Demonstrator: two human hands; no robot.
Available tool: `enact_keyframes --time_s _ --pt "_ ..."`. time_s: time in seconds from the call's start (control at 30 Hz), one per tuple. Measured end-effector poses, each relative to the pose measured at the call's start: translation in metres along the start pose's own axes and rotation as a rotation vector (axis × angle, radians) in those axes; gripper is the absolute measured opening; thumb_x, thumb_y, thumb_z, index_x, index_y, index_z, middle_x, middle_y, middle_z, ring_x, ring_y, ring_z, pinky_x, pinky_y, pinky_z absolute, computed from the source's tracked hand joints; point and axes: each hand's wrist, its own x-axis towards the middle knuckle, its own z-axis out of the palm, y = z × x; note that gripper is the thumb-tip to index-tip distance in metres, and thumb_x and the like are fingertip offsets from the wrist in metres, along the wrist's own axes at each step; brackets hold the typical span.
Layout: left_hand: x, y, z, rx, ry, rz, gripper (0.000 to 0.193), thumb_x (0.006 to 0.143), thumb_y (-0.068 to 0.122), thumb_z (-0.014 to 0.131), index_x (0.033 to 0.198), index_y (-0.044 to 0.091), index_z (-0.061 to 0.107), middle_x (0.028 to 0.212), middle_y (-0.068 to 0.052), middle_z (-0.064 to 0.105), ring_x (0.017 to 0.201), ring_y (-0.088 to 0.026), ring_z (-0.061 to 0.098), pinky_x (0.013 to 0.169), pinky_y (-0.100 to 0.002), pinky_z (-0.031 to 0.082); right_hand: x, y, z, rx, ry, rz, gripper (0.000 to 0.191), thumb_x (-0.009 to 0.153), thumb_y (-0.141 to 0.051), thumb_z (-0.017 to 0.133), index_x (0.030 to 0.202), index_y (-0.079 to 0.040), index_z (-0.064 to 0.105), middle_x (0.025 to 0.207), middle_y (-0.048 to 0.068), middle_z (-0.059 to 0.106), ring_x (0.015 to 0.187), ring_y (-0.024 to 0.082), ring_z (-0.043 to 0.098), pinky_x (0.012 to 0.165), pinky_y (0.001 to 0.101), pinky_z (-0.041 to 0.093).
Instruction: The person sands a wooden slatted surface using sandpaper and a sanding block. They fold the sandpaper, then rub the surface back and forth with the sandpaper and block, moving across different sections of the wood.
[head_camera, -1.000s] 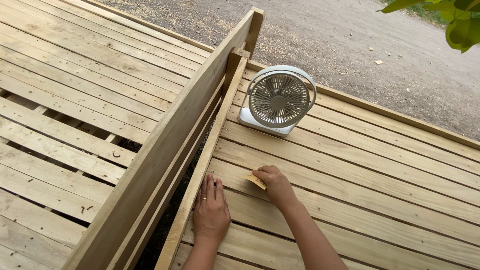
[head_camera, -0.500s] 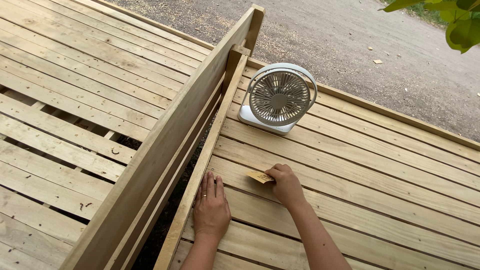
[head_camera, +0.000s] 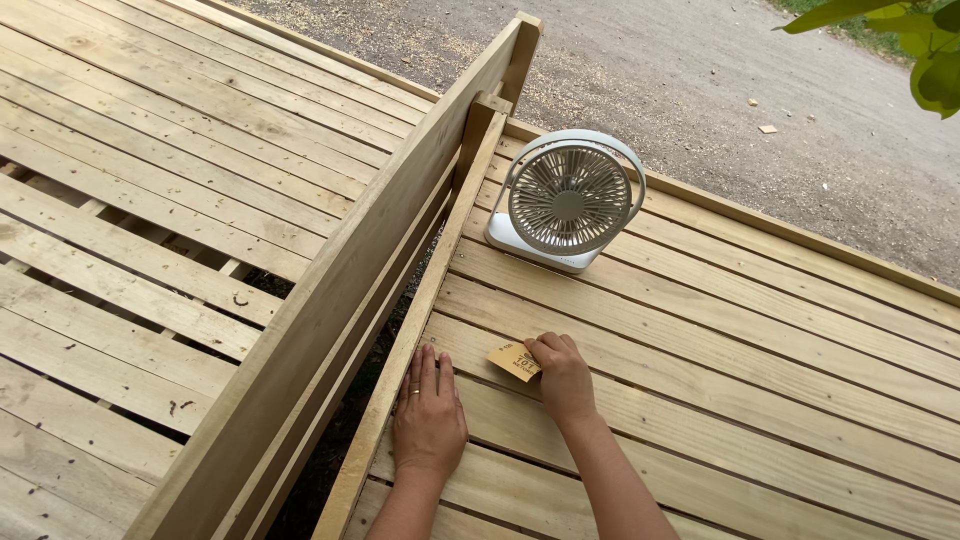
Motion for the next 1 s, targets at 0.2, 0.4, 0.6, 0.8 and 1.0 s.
enact_keyframes --time_s 0.2,0.4,0.6,0.8,1.0 --pt "0.000 -0.001 0.002 0.030 0.042 0.021 0.058 0.098 0.022 0.044 0.152 0.003 0.034 0.162 -0.022 0.025 0.151 -0.030 0.023 0.121 -0.041 0.023 -0.003 0.001 -0.002 0.055 -0.039 -0.058 0.033 0.072 0.002 0.075 0.103 -0.007 0.076 0.100 0.003 0.072 0.095 0.026 0.065 0.082 0.0371 0.057" --pt "0.000 -0.001 0.002 0.024 0.024 0.018 0.058 0.097 0.021 0.045 0.151 0.003 0.034 0.161 -0.022 0.026 0.151 -0.030 0.024 0.120 -0.041 0.024 0.001 -0.010 -0.002 0.026 0.063 -0.042 0.034 0.078 0.009 0.074 0.108 -0.008 0.076 0.103 0.003 0.072 0.098 0.024 0.066 0.084 0.0349 0.059" --pt "0.001 -0.002 0.003 0.058 0.003 0.017 0.056 0.099 0.019 0.043 0.152 0.002 0.033 0.161 -0.024 0.026 0.151 -0.031 0.024 0.121 -0.042 0.023 -0.013 -0.008 -0.026 0.207 -0.034 -0.172 0.032 0.072 -0.002 0.079 0.103 -0.010 0.078 0.102 0.003 0.075 0.093 0.023 0.070 0.079 0.0356 0.061" --pt "0.001 -0.003 0.007 0.002 0.047 0.025 0.056 0.098 0.019 0.042 0.150 0.001 0.033 0.165 -0.025 0.027 0.149 -0.033 0.025 0.119 -0.042 0.022 0.013 -0.011 -0.001 0.104 0.318 0.050 0.035 0.079 -0.001 0.076 0.114 -0.007 0.076 0.109 0.007 0.075 0.097 0.027 0.070 0.081 0.0386 0.059" --pt "0.002 -0.004 0.008 -0.050 0.076 0.022 0.062 0.100 0.020 0.040 0.154 -0.005 0.023 0.161 -0.025 0.025 0.151 -0.033 0.024 0.122 -0.043 0.021 0.030 -0.066 0.061 0.204 0.025 -0.044 0.048 0.082 -0.001 0.065 0.130 -0.003 0.065 0.138 0.016 0.063 0.134 0.033 0.054 0.112 0.0438 0.044"
